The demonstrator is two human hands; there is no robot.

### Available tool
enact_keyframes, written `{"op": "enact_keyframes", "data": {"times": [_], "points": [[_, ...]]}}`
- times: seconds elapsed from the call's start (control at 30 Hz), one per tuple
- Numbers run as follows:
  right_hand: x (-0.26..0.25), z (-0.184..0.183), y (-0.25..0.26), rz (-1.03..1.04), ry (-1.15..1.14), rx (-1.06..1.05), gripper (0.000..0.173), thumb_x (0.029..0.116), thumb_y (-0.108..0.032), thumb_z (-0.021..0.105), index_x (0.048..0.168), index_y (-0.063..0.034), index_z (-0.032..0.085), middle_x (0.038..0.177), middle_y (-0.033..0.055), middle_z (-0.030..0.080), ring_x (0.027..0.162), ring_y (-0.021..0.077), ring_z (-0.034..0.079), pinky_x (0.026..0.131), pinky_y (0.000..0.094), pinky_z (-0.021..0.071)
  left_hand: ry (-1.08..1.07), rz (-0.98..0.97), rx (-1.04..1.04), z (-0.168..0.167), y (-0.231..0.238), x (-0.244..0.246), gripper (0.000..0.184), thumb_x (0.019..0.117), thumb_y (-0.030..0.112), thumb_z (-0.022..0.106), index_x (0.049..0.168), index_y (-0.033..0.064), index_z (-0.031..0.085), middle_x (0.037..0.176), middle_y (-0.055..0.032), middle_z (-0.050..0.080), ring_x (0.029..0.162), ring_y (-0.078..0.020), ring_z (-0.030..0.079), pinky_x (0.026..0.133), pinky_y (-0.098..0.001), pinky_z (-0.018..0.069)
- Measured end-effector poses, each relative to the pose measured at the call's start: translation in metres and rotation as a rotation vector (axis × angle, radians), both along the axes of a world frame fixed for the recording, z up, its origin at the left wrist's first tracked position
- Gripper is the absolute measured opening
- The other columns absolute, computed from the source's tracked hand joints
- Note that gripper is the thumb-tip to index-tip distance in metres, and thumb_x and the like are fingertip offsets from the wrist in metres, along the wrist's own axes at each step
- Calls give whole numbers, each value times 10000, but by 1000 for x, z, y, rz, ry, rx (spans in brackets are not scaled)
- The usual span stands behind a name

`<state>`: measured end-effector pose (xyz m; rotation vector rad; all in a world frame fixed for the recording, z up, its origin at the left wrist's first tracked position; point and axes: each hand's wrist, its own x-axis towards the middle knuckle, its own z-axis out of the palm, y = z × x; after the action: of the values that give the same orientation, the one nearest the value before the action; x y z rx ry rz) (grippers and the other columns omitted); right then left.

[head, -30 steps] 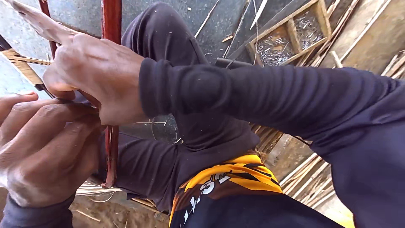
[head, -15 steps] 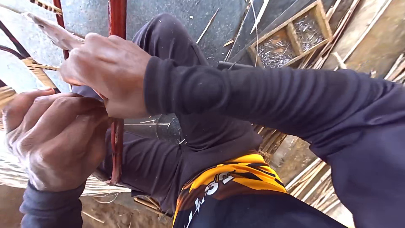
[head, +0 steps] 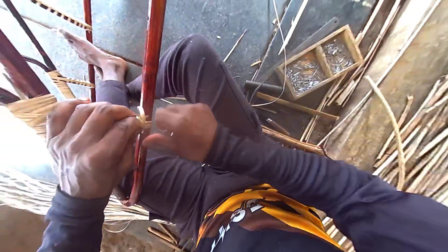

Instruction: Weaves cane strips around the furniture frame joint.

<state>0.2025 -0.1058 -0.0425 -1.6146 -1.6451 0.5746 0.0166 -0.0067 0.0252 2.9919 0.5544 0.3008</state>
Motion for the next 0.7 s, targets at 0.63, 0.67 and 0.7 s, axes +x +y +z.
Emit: {"op": "enact_keyframes", "data": {"times": [0.63, 0.67, 0.7], "points": [[-72, -17, -52, 495, 56, -137, 334, 930, -380, 617, 706, -137, 660, 605, 16, 591, 588, 213, 633, 497, 479, 479, -23, 103, 95, 1, -1, -1, 234, 1015, 262, 640, 1154, 119, 763, 1200, -64, 741, 1266, -321, 621, 1237, -666, 191], [-72, -21, -54, 444, 110, -145, 360, 958, -378, 585, 704, -133, 651, 594, 13, 583, 572, 206, 629, 480, 473, 477, -12, 98, 88, 3, 1, 0, 224, 1016, 258, 639, 1138, 124, 769, 1179, -54, 748, 1219, -297, 653, 1235, -660, 207], [-64, -23, -49, 302, 142, -122, 408, 992, -402, 570, 704, -122, 645, 579, 16, 576, 547, 198, 622, 465, 463, 489, -12, 98, 79, 4, 2, 2, 212, 1016, 253, 638, 1112, 127, 779, 1152, -53, 757, 1170, -286, 679, 1231, -657, 215]]}}
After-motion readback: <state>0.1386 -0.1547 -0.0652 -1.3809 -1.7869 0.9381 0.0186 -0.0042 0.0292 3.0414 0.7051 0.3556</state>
